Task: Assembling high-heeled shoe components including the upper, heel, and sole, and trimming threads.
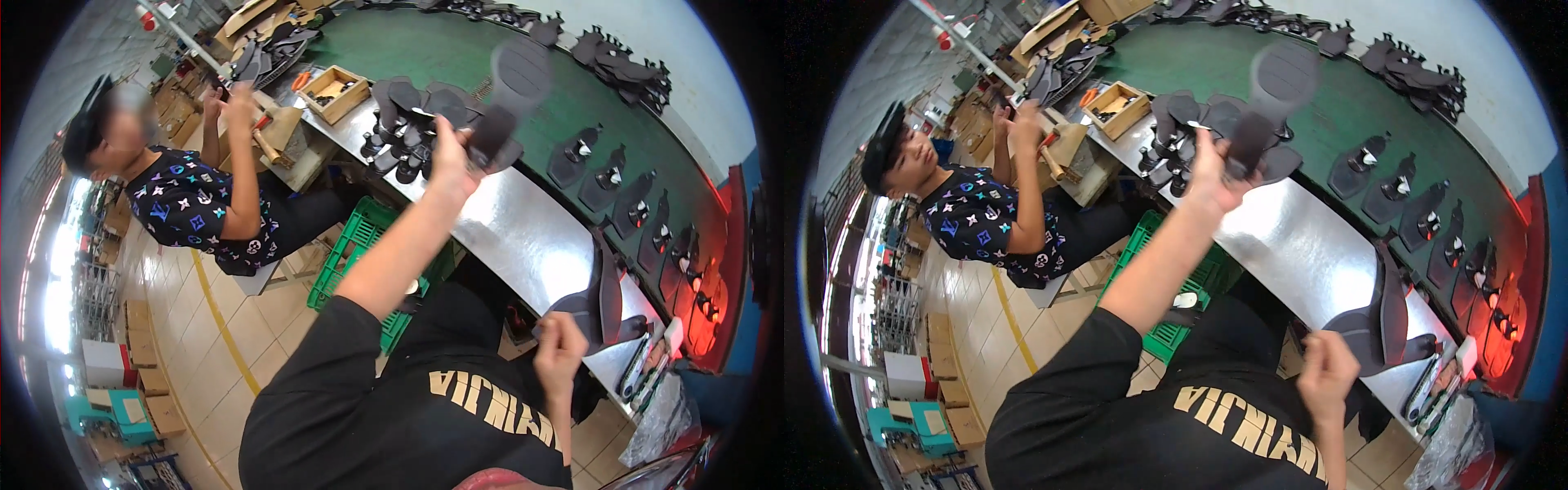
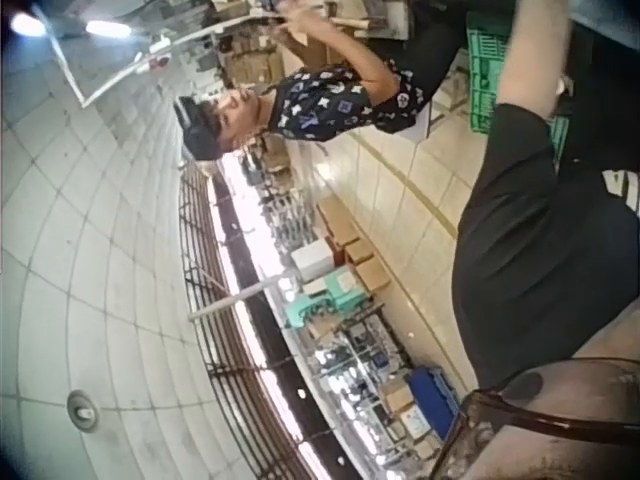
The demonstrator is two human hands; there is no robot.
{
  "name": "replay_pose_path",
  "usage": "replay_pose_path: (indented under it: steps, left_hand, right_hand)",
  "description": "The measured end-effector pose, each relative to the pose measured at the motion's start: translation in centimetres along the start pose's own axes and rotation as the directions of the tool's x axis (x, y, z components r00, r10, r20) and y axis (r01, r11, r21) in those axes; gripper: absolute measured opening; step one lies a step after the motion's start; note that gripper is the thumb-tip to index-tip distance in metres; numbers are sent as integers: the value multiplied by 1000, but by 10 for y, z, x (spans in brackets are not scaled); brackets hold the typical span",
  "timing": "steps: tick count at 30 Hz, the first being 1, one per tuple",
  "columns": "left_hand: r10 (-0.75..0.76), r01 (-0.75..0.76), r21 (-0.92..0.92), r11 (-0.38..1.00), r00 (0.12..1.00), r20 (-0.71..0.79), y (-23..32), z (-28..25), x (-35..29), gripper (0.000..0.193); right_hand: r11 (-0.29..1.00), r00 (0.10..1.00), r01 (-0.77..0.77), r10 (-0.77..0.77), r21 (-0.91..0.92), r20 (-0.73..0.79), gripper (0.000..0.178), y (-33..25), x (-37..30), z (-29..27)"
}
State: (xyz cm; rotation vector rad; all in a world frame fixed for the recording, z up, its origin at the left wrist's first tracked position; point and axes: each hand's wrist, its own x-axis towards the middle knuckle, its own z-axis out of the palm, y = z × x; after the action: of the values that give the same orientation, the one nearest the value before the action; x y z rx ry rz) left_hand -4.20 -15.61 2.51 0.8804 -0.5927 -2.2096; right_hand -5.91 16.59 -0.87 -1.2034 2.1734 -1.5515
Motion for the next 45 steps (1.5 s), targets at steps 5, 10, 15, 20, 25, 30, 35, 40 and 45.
replay_pose_path:
  steps: [5, 10, 15, 20, 25, 30, 35, 40, 45]
  left_hand:
    - [230, -224, 262, 939, 973, 8, 125, -76, 44, 76]
    - [768, -481, 818, 317, 636, 77, 124, -130, 49, 64]
    - [722, -731, 608, 309, 597, 350, 39, -52, 24, 33]
    - [288, -677, 612, 408, 732, 618, -72, 27, 69, 35]
    - [324, -550, 804, -224, 736, 594, -155, 68, 176, 57]
    - [409, -526, 692, -495, 561, 719, -202, 79, 193, 40]
    - [570, -852, 522, 38, 447, 689, -149, 85, 168, 28]
    - [25, -424, 569, 705, 816, 578, -115, 82, 15, 32]
    - [-437, -15, 560, 828, 607, 663, -113, 22, -101, 24]
  right_hand:
    - [965, 962, -216, 236, 151, -133, 21, 33, -6, -34]
    - [950, 911, -296, 313, 104, -268, 22, 74, -14, -71]
    - [883, 890, -247, 44, -399, -454, 27, 114, -13, -114]
    - [871, 837, -362, 147, -331, -527, 30, 126, -11, -112]
    - [834, 804, -375, 74, -406, -590, 14, 122, -2, -117]
    - [708, 856, -399, 59, -583, -514, 19, 103, -1, -121]
    - [641, 852, -391, -18, -660, -523, 20, 60, 0, -116]
    - [806, 851, -196, 423, 559, -311, 20, 58, 7, -107]
    - [467, 977, -16, 194, 884, -85, 47, 32, 47, -80]
